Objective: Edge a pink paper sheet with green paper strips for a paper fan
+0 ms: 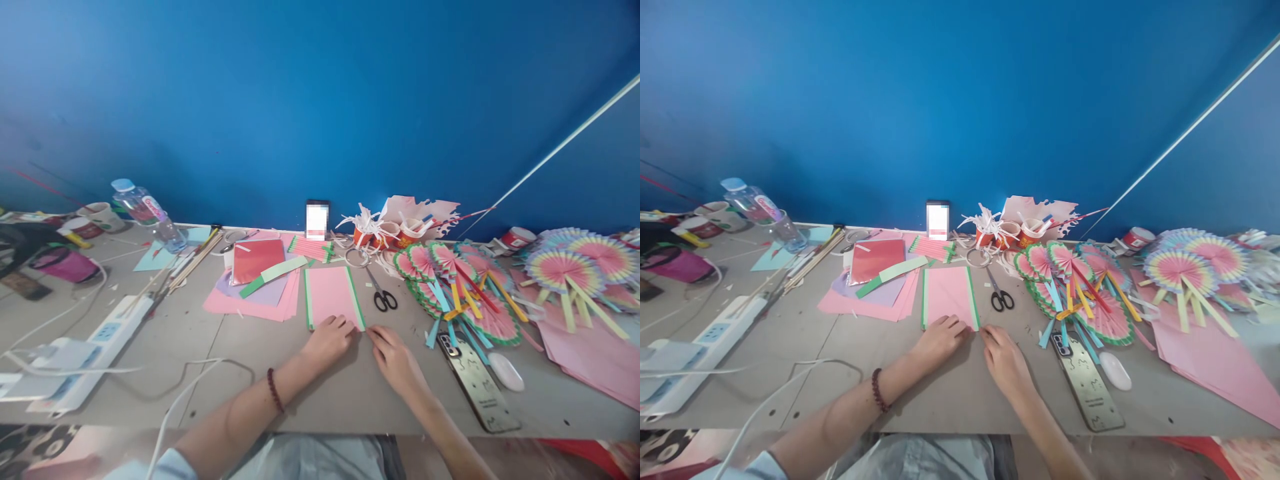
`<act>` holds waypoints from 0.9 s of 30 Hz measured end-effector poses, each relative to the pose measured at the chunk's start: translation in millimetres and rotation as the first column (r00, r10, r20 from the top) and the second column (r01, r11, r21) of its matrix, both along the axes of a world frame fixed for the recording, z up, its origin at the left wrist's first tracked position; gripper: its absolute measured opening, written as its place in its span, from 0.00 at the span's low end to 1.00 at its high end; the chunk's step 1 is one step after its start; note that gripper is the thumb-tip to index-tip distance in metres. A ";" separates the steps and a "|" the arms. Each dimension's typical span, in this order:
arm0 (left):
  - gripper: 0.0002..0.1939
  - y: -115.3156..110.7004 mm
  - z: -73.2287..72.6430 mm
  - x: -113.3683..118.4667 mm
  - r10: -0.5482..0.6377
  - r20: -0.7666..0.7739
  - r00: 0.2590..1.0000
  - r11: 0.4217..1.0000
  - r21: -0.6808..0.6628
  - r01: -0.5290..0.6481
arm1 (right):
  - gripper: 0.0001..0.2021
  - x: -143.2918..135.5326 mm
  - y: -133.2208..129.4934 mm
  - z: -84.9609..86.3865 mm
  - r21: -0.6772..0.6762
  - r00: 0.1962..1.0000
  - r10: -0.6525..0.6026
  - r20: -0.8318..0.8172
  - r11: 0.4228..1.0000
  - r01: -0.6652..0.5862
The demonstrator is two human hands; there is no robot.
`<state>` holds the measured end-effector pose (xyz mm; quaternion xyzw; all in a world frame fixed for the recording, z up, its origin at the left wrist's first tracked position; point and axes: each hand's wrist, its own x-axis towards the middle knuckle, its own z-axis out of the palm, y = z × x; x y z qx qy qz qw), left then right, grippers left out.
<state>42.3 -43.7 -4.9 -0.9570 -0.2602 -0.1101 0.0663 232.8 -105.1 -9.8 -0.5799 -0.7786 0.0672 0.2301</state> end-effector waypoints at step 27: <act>0.06 -7.2 1.9 1.5 0.029 -0.068 0.997 0.999 -0.012 -0.030 | 0.21 -6.4 -9.4 -20.4 0.111 0.997 -0.058 0.055 0.993 0.051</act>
